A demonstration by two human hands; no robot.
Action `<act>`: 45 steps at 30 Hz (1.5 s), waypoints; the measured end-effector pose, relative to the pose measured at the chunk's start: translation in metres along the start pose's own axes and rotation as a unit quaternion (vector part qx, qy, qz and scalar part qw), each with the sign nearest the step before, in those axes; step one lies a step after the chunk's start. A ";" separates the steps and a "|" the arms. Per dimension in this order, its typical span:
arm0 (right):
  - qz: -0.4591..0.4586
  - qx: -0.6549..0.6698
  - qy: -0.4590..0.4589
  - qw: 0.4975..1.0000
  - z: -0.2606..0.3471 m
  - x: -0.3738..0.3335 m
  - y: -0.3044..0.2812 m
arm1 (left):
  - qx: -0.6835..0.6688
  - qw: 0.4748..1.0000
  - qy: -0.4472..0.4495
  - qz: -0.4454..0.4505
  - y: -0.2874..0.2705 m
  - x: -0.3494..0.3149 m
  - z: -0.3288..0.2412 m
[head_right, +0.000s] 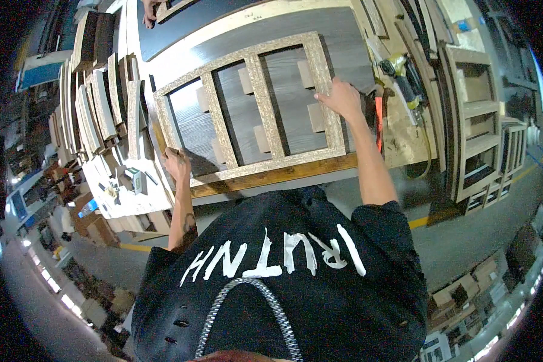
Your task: Assembling a wooden furniture frame by positioning wood pieces and securing them with a pneumatic staple gun.
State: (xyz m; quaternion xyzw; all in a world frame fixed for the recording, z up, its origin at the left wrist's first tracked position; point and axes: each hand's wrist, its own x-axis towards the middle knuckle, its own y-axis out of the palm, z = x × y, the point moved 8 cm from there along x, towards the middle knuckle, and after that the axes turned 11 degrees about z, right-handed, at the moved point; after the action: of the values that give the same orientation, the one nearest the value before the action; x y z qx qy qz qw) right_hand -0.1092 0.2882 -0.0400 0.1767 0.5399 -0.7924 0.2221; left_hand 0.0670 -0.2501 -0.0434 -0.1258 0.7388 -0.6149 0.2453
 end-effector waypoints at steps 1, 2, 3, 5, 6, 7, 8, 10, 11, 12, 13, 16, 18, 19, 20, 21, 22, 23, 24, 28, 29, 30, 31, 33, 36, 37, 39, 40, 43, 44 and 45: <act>0.007 0.012 0.001 1.000 0.000 -0.002 -0.003 | 0.012 0.998 -0.033 0.059 0.004 0.000 0.004; 0.027 0.016 -0.011 0.999 0.004 0.000 -0.006 | 0.011 0.998 -0.022 0.060 0.000 0.001 0.001; 0.045 0.016 -0.024 0.999 0.005 0.002 -0.011 | 0.020 0.998 -0.021 0.060 -0.005 0.001 -0.011; 0.064 0.036 -0.030 0.997 -0.004 0.003 -0.010 | 0.048 0.996 -0.048 0.064 -0.012 0.001 -0.031; 0.073 0.047 -0.036 0.996 -0.009 0.009 -0.008 | 0.089 0.996 -0.006 0.007 -0.019 0.003 -0.050; 0.082 0.056 -0.038 0.994 -0.016 0.014 -0.005 | 0.039 0.998 0.002 0.042 -0.017 0.011 -0.079; 0.083 0.061 -0.036 0.994 -0.024 0.016 -0.007 | 0.014 0.995 0.082 0.054 -0.025 0.008 -0.128; 0.146 0.166 -0.041 0.974 -0.027 0.024 -0.008 | 0.049 0.987 0.155 0.009 -0.027 0.010 -0.186; 0.148 0.167 -0.044 0.974 -0.030 0.031 -0.006 | -0.016 0.971 0.238 -0.013 -0.031 0.011 -0.215; 0.088 0.228 -0.037 0.969 -0.038 0.038 -0.010 | -0.071 0.969 0.235 0.030 -0.032 0.015 -0.242; 0.030 0.285 -0.035 0.957 -0.039 0.045 -0.017 | -0.075 0.956 0.284 0.001 -0.035 0.017 -0.259; 0.053 0.205 -0.042 0.976 -0.015 0.047 -0.021 | -0.073 0.948 0.311 0.004 -0.034 0.033 -0.291; 0.047 0.065 -0.045 0.996 0.008 0.036 -0.035 | -0.080 0.945 0.316 -0.003 -0.036 0.045 -0.303; 0.050 0.062 -0.047 0.996 0.016 0.034 -0.038 | -0.077 0.942 0.327 0.006 -0.032 0.052 -0.308; 0.063 0.035 -0.022 0.997 0.018 0.034 -0.038 | -0.075 0.938 0.338 0.015 -0.028 0.060 -0.313; 0.076 0.008 0.004 0.997 0.020 0.033 -0.037 | -0.078 0.939 0.335 0.016 -0.025 0.069 -0.317; 0.080 0.003 0.006 0.997 0.025 0.033 -0.038 | -0.080 0.929 0.361 -0.006 -0.025 0.075 -0.324; 0.084 -0.001 0.004 0.996 0.029 0.033 -0.038 | -0.081 0.918 0.387 -0.027 -0.025 0.080 -0.331; 0.074 -0.011 0.008 0.997 0.031 0.032 -0.038 | -0.074 0.914 0.398 -0.022 -0.017 0.087 -0.336; 0.068 -0.004 0.024 0.997 0.029 0.029 -0.031 | -0.067 0.920 0.380 0.064 0.011 0.102 -0.338; 0.073 -0.006 0.025 0.997 0.028 0.027 -0.027 | -0.069 0.921 0.377 0.068 0.011 0.103 -0.337; 0.061 -0.002 0.027 0.998 0.027 0.027 -0.027 | -0.061 0.920 0.378 0.082 0.011 0.104 -0.337; 0.049 0.003 0.029 0.998 0.027 0.027 -0.028 | -0.053 0.919 0.378 0.095 0.011 0.105 -0.336; 0.048 -0.008 0.025 0.998 0.031 0.019 -0.032 | -0.047 0.921 0.373 0.098 0.015 0.104 -0.337; 0.047 0.001 0.018 0.999 0.032 0.022 -0.036 | -0.040 0.922 0.375 0.081 0.017 0.106 -0.335; 0.046 0.021 0.016 0.999 0.026 0.026 -0.036 | -0.038 0.921 0.384 0.062 0.015 0.105 -0.336; 0.091 0.027 0.025 0.995 0.011 0.042 -0.031 | -0.030 0.925 0.374 0.053 0.013 0.104 -0.333; 0.091 0.061 0.034 0.993 0.005 0.048 -0.032 | -0.033 0.920 0.386 0.056 0.012 0.103 -0.334; 0.063 0.073 0.029 0.995 0.008 0.051 -0.024 | -0.017 0.924 0.379 0.037 0.013 0.100 -0.336; 0.054 0.012 0.025 0.998 0.019 0.046 -0.025 | -0.010 0.928 0.370 0.035 0.016 0.101 -0.334; 0.044 -0.048 0.026 0.998 0.028 0.040 -0.025 | -0.005 0.931 0.364 0.036 0.017 0.099 -0.334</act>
State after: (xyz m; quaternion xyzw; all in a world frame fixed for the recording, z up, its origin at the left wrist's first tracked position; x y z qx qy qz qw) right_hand -0.1576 0.2639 -0.0314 0.2094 0.5749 -0.7501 0.2510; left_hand -0.1879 -0.0123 -0.0395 0.1321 0.7845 -0.6056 -0.0191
